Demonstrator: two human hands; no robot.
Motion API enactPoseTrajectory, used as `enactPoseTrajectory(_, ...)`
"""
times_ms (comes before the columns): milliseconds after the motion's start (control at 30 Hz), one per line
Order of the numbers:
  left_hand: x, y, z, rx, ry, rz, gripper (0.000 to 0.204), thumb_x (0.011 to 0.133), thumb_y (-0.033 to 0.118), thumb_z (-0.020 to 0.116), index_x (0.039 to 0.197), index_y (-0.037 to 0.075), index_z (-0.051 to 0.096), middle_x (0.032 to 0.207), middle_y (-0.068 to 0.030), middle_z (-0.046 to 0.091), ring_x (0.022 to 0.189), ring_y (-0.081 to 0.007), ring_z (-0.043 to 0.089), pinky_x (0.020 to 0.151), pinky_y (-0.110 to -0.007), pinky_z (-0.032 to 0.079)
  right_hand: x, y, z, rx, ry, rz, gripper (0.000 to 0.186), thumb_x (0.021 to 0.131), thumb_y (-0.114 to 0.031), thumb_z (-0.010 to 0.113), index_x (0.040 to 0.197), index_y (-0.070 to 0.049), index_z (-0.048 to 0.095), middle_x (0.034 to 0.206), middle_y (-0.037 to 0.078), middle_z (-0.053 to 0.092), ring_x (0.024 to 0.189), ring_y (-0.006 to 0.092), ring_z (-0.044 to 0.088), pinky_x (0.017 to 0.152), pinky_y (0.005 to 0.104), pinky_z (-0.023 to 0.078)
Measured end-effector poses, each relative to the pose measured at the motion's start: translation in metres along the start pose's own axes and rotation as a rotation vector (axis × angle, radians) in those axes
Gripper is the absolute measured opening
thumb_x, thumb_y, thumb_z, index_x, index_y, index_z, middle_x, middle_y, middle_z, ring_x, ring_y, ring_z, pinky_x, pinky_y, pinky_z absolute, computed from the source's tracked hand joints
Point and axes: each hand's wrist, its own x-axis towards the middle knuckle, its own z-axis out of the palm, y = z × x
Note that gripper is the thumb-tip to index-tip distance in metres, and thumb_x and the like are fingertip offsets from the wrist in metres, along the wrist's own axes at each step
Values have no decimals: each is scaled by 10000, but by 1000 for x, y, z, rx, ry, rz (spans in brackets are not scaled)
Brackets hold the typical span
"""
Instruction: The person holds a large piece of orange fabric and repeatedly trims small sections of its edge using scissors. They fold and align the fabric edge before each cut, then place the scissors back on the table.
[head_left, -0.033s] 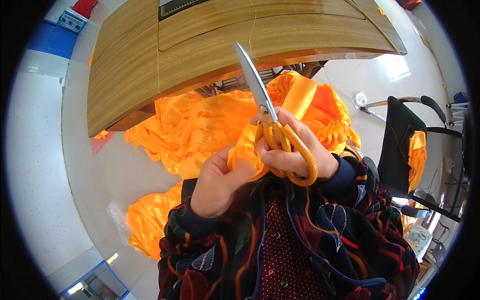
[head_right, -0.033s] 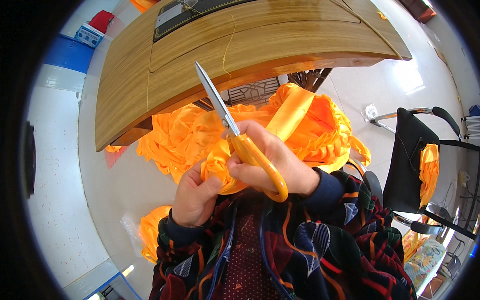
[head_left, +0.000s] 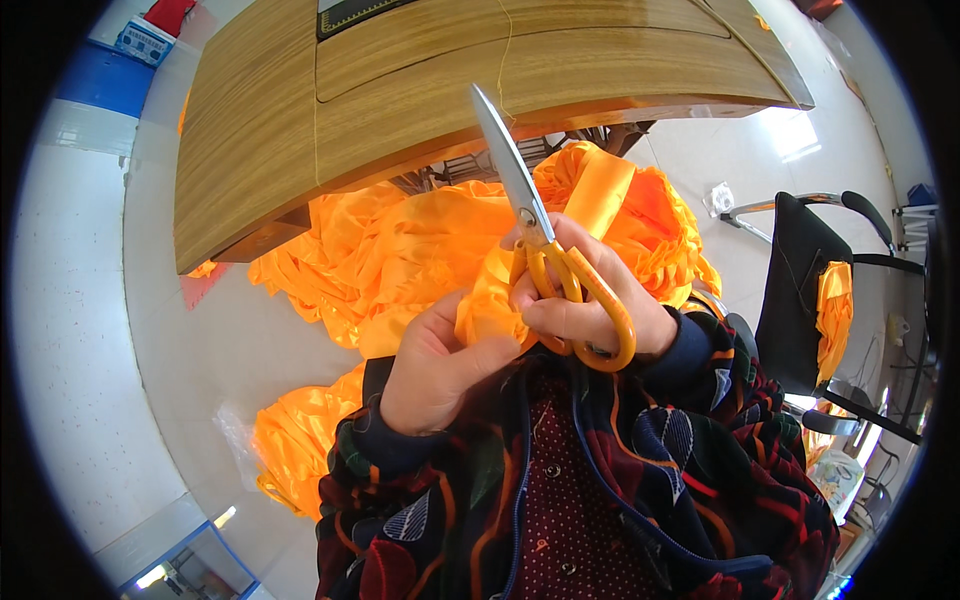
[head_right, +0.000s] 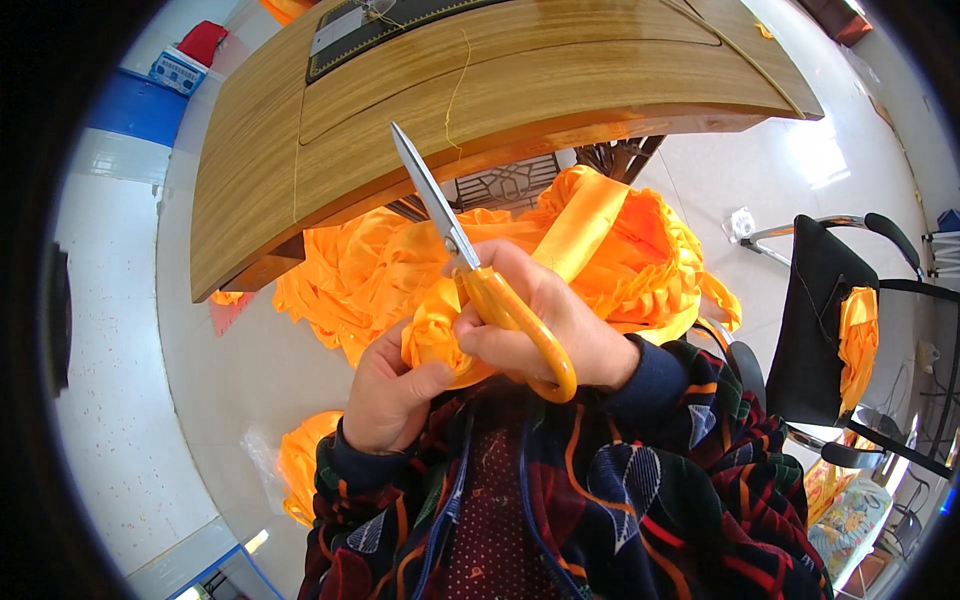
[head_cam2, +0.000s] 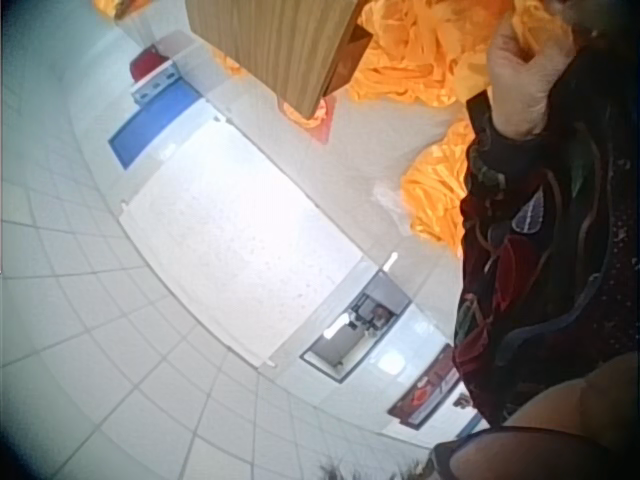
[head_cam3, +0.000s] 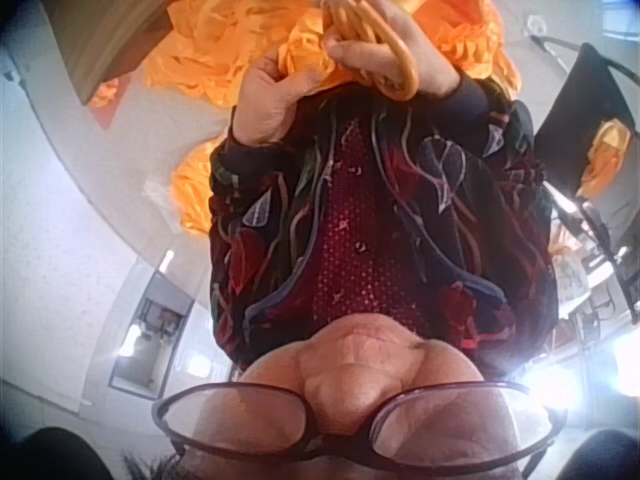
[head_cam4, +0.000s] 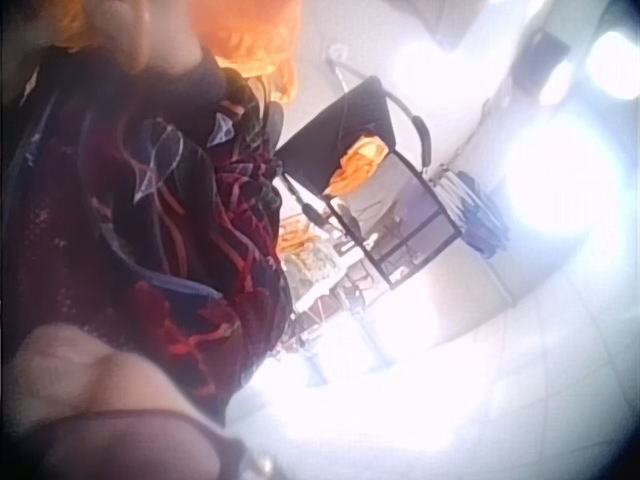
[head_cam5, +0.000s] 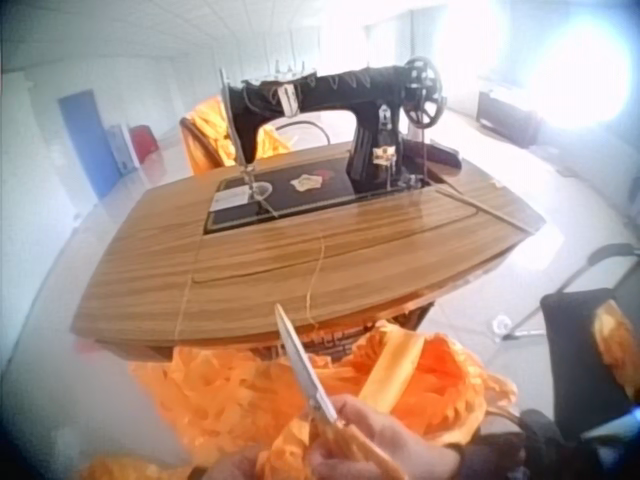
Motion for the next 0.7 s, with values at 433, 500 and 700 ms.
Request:
enactPoseTrajectory(433,-1,3,-5,-50,-28,-78,353,892,29,606,1232,-37,539,1137,-58,617,1025,-118,586,919,-276,458,2,5,-6,-49,-38,-12,503,820,1,639,1264,-53,409,845,30,567,719,77,527,639,211,427)
enactPoseTrajectory(500,0,2,-6,-62,-26,-99,352,902,46,600,1235,-44,531,1156,-68,609,1054,-133,579,946,-296,445,1,7,-6,-6,-53,-36,513,818,4,643,1266,-54,399,839,32,569,708,74,529,634,205,426)
enactPoseTrajectory(700,3,-2,-3,-179,-12,-98,353,910,71,594,1239,-39,528,1198,-91,596,1124,-174,559,1004,-347,412,4,17,3,-73,32,-259,546,813,39,634,1279,-48,362,819,43,572,674,80,528,599,190,407)
